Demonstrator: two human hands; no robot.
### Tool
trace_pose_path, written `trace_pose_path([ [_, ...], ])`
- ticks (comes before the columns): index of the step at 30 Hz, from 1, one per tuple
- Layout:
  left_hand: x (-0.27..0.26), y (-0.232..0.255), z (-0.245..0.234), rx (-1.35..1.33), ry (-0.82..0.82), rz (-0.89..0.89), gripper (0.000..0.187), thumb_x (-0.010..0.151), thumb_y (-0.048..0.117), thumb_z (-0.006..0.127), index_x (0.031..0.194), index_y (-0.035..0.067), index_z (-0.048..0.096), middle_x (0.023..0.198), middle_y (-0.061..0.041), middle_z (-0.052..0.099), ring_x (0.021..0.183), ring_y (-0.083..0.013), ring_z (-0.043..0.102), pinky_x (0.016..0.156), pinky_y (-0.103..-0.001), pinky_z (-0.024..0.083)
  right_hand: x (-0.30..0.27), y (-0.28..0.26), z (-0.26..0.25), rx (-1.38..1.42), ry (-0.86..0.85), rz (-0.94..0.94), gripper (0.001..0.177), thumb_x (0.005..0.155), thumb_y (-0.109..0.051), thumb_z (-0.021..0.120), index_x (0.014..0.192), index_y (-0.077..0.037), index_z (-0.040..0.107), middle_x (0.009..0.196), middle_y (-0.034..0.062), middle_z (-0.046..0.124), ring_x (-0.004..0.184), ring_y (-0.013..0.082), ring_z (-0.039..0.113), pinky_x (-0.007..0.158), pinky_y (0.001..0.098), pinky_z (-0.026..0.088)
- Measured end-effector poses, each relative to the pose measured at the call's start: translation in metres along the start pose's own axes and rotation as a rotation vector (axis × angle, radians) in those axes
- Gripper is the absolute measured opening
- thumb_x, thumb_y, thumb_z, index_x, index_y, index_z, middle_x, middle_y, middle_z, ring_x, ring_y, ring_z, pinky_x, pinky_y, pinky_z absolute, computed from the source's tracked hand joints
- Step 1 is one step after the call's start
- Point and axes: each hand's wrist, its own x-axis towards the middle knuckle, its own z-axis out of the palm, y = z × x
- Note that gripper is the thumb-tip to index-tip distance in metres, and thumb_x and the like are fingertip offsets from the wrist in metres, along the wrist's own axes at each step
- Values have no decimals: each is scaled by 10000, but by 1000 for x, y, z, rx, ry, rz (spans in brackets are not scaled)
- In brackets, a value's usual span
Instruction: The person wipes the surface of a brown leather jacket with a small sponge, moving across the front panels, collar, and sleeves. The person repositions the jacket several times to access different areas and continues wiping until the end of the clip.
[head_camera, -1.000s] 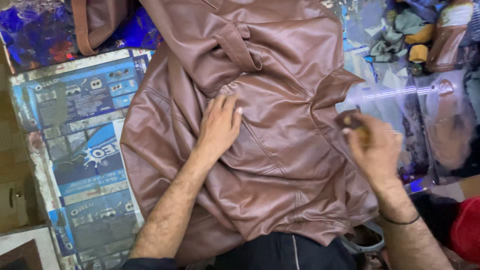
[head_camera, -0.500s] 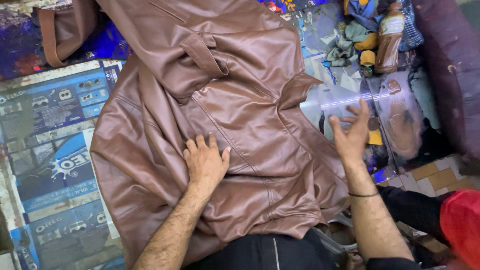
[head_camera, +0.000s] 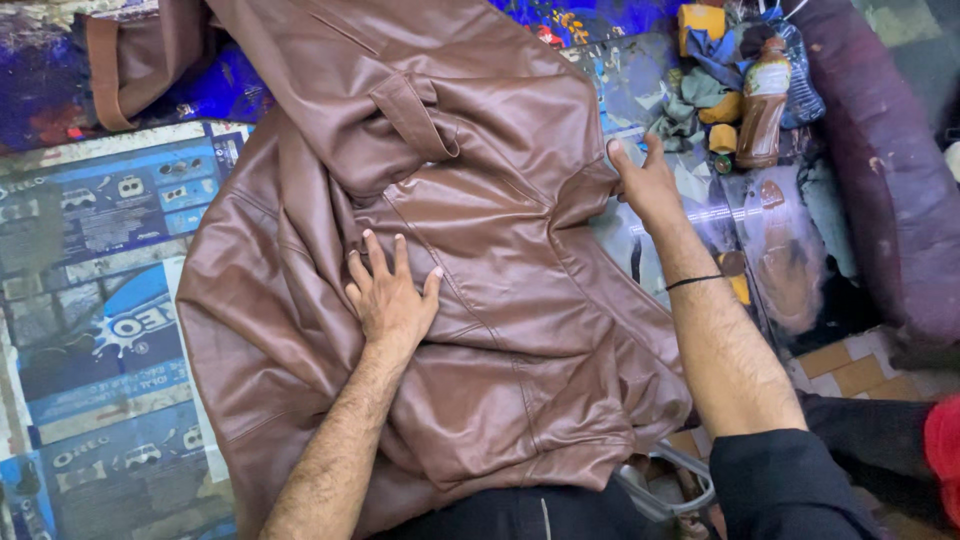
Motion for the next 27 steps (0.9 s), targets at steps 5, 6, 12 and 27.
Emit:
trace_pose_path([
  [5,45,-31,0,17,53,159,802,877,572,661,1552,191,457,1666,-188,240,1478,-474,206,1129,-681,248,42,7,19,313,-18,-19,743,905,-215,810,1501,-24,410,975,50,693,790,127,679,660,293,571],
  [6,60,-39,1,15,23,161,800,878,579,662,1552,203,449,1663,-174,238,1483,-474,206,1133,-675,248,54,9,26,363,-8,-58,710,902,-140,815,1481,-11,424,997,21,703,819,108,706,679,280,596],
  [12,193,-62,-3,-183,-29,296,872,913,594,666,1621,198,348,1663,-203,216,1448,-530,311,1175,-556,337,138,-9,40,571,-17,-232,736,887,14,786,1516,-71,415,931,-35,638,727,55,555,600,220,427],
  [27,289,-47,29,-233,-145,424,908,880,512,713,1618,160,318,1670,-237,194,1497,-466,279,1223,-492,295,-7,26,-8,308,142,-506,559,1172,-136,552,1634,-63,245,1347,120,601,1157,150,611,999,296,500],
])
